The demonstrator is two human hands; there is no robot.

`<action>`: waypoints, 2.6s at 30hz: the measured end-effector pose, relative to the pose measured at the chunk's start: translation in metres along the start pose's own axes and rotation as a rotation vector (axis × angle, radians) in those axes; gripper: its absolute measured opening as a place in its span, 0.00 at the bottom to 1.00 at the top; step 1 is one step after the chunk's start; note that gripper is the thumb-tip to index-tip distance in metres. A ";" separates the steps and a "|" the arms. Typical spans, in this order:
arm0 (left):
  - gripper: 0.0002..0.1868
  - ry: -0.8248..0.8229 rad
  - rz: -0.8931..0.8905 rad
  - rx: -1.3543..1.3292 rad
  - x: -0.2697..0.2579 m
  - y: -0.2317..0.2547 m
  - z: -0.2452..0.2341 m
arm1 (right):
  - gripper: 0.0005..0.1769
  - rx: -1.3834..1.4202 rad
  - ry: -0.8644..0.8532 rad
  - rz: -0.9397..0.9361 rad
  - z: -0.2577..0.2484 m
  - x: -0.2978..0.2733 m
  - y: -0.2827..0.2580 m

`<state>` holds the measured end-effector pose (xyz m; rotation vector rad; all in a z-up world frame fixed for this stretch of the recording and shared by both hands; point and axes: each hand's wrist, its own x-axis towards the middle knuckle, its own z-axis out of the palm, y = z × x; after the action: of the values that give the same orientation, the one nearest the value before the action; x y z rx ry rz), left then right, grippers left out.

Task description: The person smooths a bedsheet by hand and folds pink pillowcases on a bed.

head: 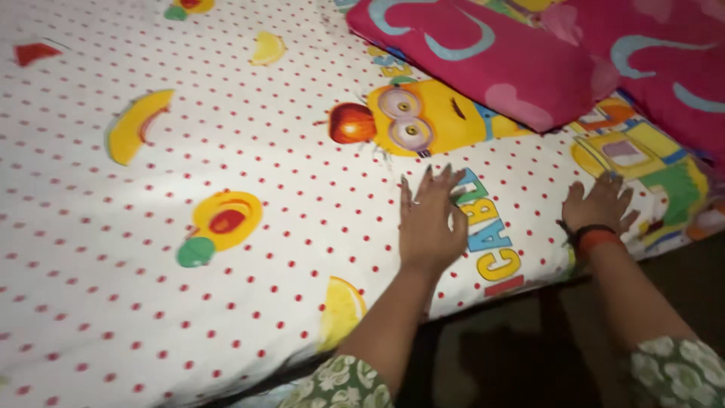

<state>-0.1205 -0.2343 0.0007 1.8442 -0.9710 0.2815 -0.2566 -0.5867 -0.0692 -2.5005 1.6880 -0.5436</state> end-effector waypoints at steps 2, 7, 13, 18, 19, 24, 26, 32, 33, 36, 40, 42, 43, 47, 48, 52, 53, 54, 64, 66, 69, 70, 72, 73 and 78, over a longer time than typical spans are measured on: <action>0.29 -0.133 -0.210 -0.336 0.009 -0.008 -0.007 | 0.44 0.051 -0.130 -0.053 0.005 -0.003 0.005; 0.30 -0.152 -0.729 -1.386 0.040 -0.034 -0.036 | 0.44 1.150 -0.645 -0.013 -0.048 -0.019 -0.033; 0.35 -0.154 -0.794 -1.485 0.075 0.082 -0.153 | 0.49 1.509 -0.772 0.030 -0.307 -0.114 -0.143; 0.35 -0.058 -0.684 -1.695 0.138 0.228 -0.288 | 0.51 1.766 -0.767 0.007 -0.506 -0.144 -0.212; 0.34 -0.018 -0.672 -1.734 0.150 0.253 -0.312 | 0.52 1.787 -0.773 -0.008 -0.540 -0.146 -0.223; 0.33 0.116 -0.553 -1.895 0.195 0.355 -0.426 | 0.51 1.902 -0.747 -0.094 -0.688 -0.177 -0.262; 0.32 0.126 -0.561 -1.903 0.205 0.381 -0.462 | 0.49 1.978 -0.732 -0.099 -0.726 -0.192 -0.270; 0.30 0.075 -0.586 -1.960 0.203 0.427 -0.523 | 0.46 2.149 -0.707 -0.090 -0.782 -0.240 -0.291; 0.29 0.057 -0.592 -1.985 0.201 0.431 -0.529 | 0.46 2.180 -0.718 -0.065 -0.785 -0.246 -0.293; 0.29 0.005 -0.624 -1.956 0.195 0.440 -0.547 | 0.46 2.268 -0.738 -0.028 -0.793 -0.256 -0.298; 0.30 -0.054 -0.616 -1.921 0.195 0.444 -0.560 | 0.46 2.457 -0.772 -0.025 -0.798 -0.265 -0.291; 0.30 -0.097 -0.606 -1.901 0.193 0.444 -0.564 | 0.47 2.493 -0.764 -0.023 -0.799 -0.269 -0.285; 0.29 -0.112 -0.603 -1.912 0.193 0.445 -0.565 | 0.47 2.469 -0.736 -0.021 -0.799 -0.272 -0.282; 0.29 -0.154 -0.613 -1.955 0.188 0.449 -0.561 | 0.46 2.393 -0.661 -0.025 -0.799 -0.279 -0.268; 0.29 -0.160 -0.618 -1.966 0.187 0.450 -0.559 | 0.46 2.383 -0.647 -0.026 -0.800 -0.279 -0.264; 0.28 -0.186 -0.672 -2.002 0.185 0.454 -0.546 | 0.46 2.309 -0.594 0.003 -0.802 -0.276 -0.250; 0.28 -0.188 -0.683 -2.001 0.185 0.455 -0.541 | 0.46 2.279 -0.586 0.016 -0.803 -0.274 -0.247; 0.28 -0.188 -0.692 -2.000 0.185 0.455 -0.535 | 0.46 2.262 -0.584 0.019 -0.802 -0.270 -0.244; 0.29 -0.202 -0.735 -1.914 0.214 0.472 -0.445 | 0.40 2.219 -0.565 0.125 -0.800 -0.187 -0.181; 0.29 -0.214 -0.715 -1.874 0.227 0.478 -0.418 | 0.39 2.201 -0.578 0.126 -0.796 -0.161 -0.165; 0.31 -0.243 -0.720 -1.816 0.247 0.487 -0.377 | 0.36 2.164 -0.604 0.117 -0.789 -0.124 -0.148; 0.31 -0.240 -0.733 -1.812 0.251 0.488 -0.366 | 0.34 2.156 -0.621 0.125 -0.786 -0.112 -0.143; 0.32 -0.232 -0.758 -1.805 0.259 0.488 -0.344 | 0.33 2.135 -0.672 0.139 -0.780 -0.088 -0.135; 0.32 -0.203 -0.774 -1.804 0.261 0.487 -0.335 | 0.33 2.122 -0.704 0.145 -0.775 -0.077 -0.133; 0.31 -0.065 -0.848 -1.803 0.267 0.469 -0.301 | 0.34 2.015 -0.905 0.141 -0.744 -0.027 -0.137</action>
<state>-0.2207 -0.1981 0.6099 0.3814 -0.0992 -0.9163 -0.3907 -0.4099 0.6546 -0.7620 0.2795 -0.4711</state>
